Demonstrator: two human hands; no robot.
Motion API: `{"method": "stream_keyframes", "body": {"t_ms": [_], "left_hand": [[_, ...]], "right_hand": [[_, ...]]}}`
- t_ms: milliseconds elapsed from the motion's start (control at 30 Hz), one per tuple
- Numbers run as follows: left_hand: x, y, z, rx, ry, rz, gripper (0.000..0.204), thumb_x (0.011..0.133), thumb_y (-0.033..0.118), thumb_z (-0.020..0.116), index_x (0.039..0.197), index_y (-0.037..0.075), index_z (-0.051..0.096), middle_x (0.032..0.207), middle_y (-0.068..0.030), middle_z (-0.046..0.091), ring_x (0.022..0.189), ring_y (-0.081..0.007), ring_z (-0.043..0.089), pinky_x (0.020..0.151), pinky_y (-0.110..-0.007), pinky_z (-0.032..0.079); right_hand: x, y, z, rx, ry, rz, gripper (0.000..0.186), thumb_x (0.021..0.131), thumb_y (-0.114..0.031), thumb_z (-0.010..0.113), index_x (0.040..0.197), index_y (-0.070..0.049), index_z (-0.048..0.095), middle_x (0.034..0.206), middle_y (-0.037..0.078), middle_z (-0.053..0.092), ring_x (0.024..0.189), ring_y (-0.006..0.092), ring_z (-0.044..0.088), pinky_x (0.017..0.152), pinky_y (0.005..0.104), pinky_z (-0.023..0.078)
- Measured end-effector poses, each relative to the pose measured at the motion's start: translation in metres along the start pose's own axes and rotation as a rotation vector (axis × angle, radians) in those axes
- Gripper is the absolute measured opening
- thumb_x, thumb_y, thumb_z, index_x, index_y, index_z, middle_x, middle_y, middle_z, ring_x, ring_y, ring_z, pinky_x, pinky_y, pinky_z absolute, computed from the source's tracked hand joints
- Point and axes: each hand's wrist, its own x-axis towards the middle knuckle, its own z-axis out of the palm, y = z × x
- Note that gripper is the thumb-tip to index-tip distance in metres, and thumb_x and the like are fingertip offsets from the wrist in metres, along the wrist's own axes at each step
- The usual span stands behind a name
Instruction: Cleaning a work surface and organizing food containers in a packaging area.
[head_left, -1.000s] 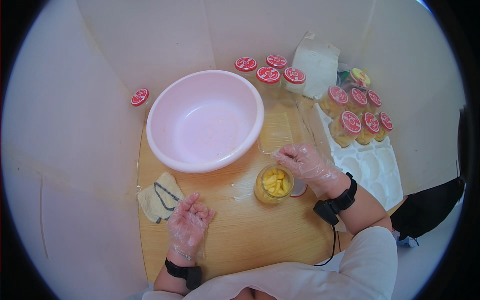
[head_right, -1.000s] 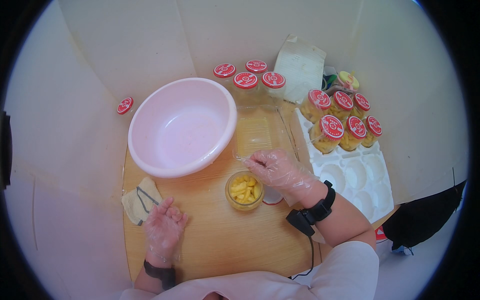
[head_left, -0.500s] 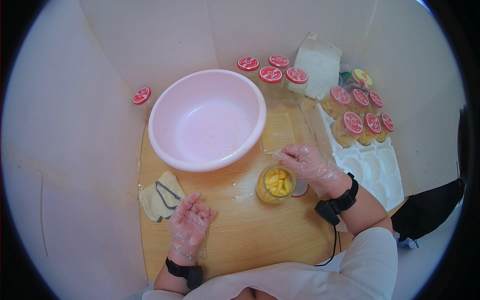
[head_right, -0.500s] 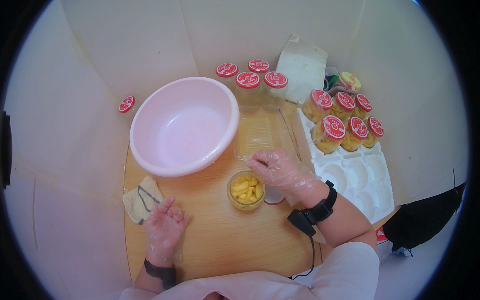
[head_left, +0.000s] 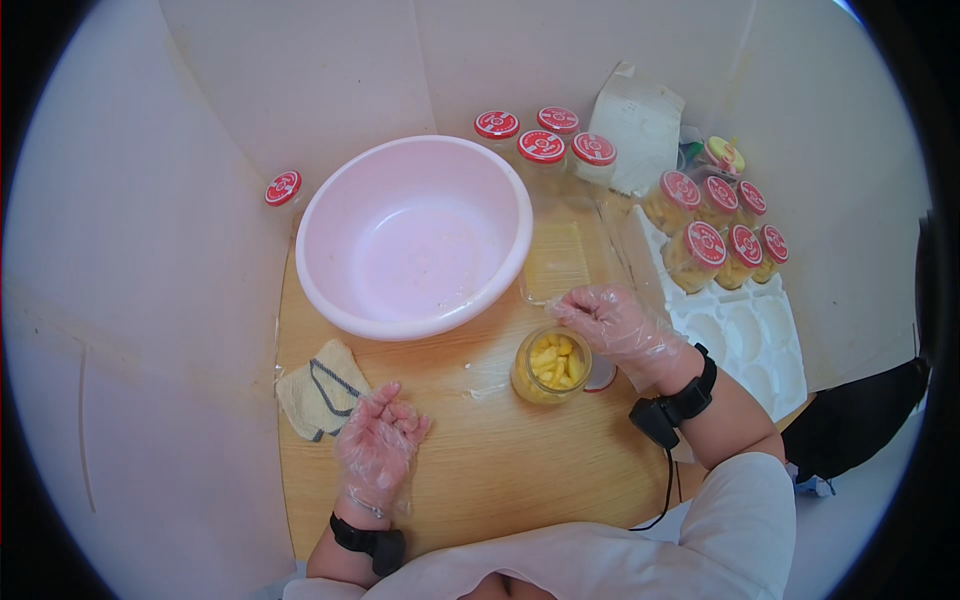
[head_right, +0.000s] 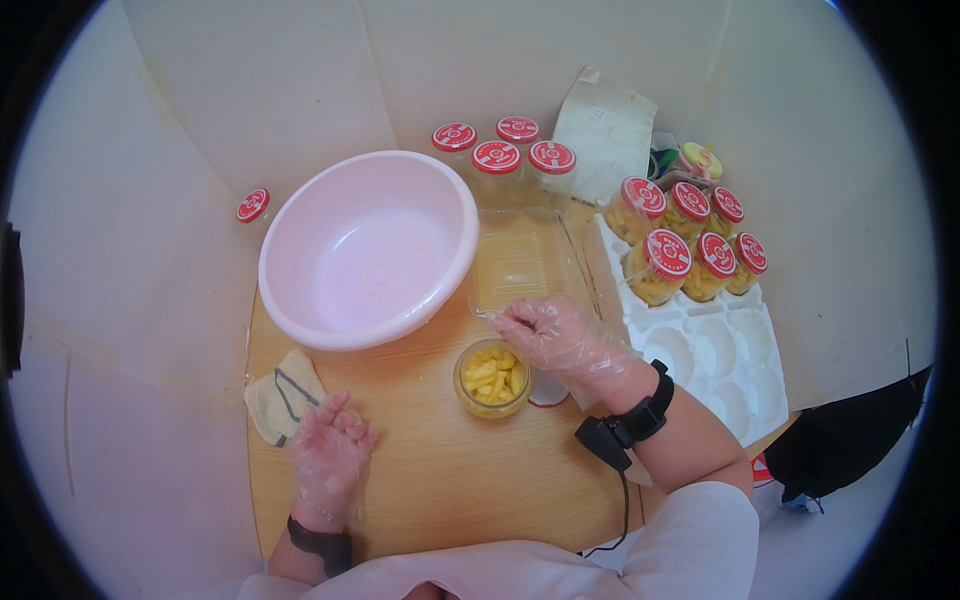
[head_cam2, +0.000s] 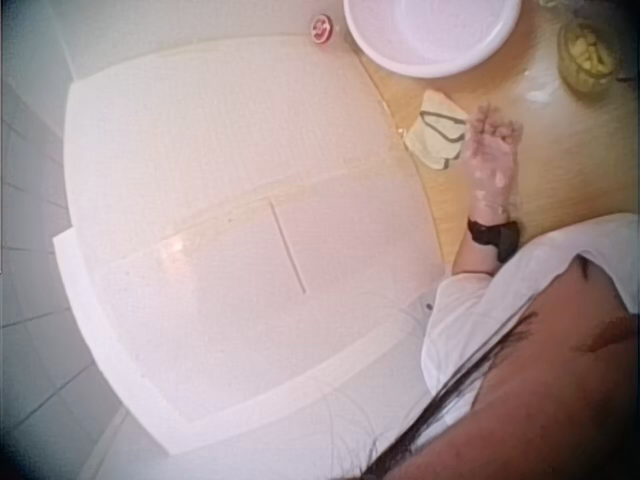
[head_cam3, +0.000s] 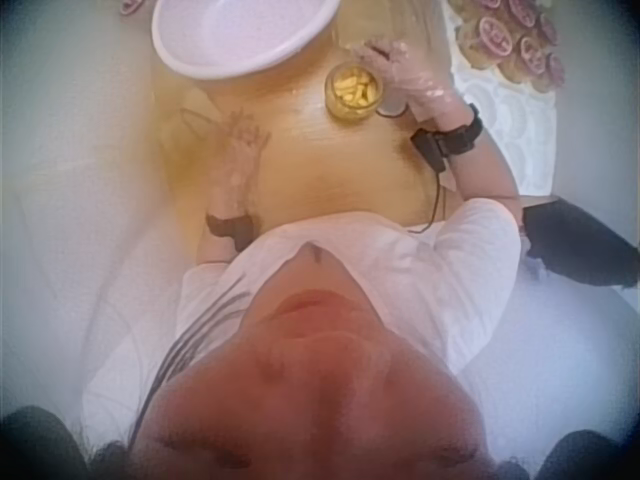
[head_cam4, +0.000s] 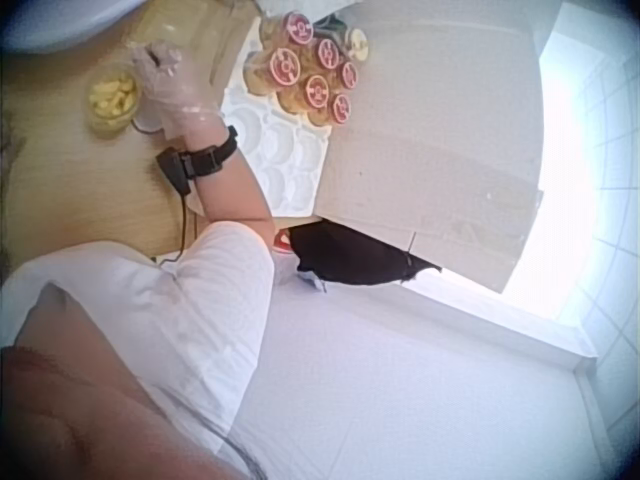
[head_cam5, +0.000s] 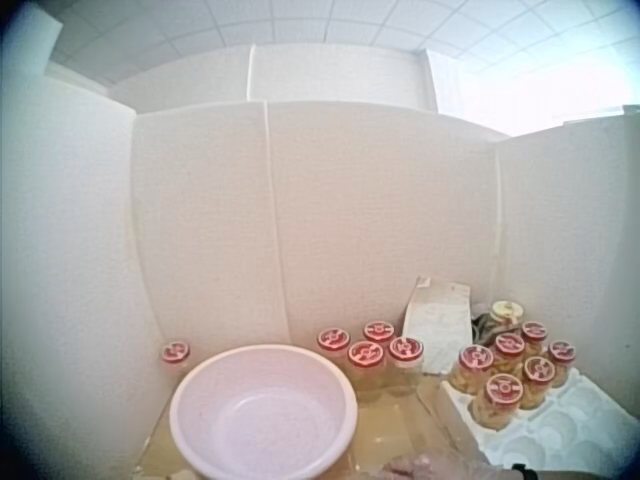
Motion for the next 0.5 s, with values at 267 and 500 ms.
{"method": "stream_keyframes", "body": {"t_ms": [267, 500], "left_hand": [[0.001, 0.000, -0.001, 0.007, -0.029, -0.002, 0.044, 0.099, 0.039, 0.049, 0.119, 0.002, 0.062, 0.089, -0.0086, 0.066, 0.085, -0.0218, 0.063, 0.089, -0.043, 0.050], [0.008, 0.002, -0.010, -0.010, -0.065, 0.025, 0.047, 0.100, 0.041, 0.048, 0.120, 0.001, 0.062, 0.088, -0.0074, 0.067, 0.086, -0.0225, 0.062, 0.094, -0.042, 0.048]], "right_hand": [[-0.002, -0.004, 0.000, -0.009, 0.023, -0.035, 0.027, 0.095, -0.025, 0.063, 0.087, 0.001, 0.066, 0.064, 0.008, 0.052, 0.061, 0.0134, 0.046, 0.057, 0.0303, 0.043], [0.000, 0.008, 0.002, 0.008, 0.007, 0.010, 0.033, 0.093, -0.032, 0.063, 0.096, 0.000, 0.068, 0.077, 0.022, 0.062, 0.066, 0.0259, 0.059, 0.064, 0.0369, 0.049]]}}
